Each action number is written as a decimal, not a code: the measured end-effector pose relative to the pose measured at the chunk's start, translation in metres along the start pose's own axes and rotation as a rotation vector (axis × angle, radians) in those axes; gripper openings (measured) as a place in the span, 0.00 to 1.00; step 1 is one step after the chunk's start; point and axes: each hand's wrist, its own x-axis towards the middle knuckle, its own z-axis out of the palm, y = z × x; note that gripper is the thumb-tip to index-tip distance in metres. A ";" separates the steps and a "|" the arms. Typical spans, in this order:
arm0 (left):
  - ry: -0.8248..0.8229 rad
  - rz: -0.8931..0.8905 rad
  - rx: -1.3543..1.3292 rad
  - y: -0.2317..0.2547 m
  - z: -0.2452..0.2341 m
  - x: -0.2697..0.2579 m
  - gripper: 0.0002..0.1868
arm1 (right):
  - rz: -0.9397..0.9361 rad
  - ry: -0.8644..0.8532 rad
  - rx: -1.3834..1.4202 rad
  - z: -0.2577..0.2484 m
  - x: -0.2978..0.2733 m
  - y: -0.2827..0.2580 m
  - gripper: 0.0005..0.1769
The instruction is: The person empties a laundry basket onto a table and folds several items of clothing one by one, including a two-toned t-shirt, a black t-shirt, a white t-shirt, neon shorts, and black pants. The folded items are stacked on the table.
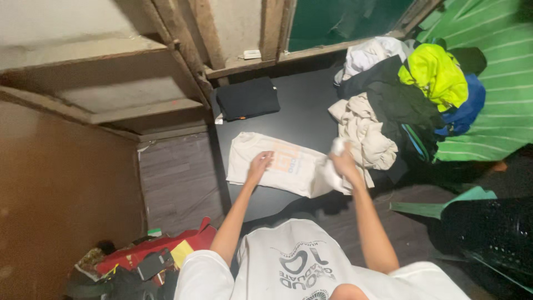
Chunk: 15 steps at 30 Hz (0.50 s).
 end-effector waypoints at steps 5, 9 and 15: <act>-0.104 -0.231 -0.841 -0.005 -0.019 0.006 0.40 | 0.105 -0.501 0.558 0.148 0.000 -0.110 0.44; 0.122 -0.330 -1.194 -0.012 -0.065 -0.016 0.53 | -0.103 -0.445 0.556 0.174 -0.003 -0.103 0.28; 0.551 -0.392 -0.676 -0.002 -0.062 -0.028 0.60 | -0.325 -0.224 -0.095 0.148 -0.020 -0.034 0.21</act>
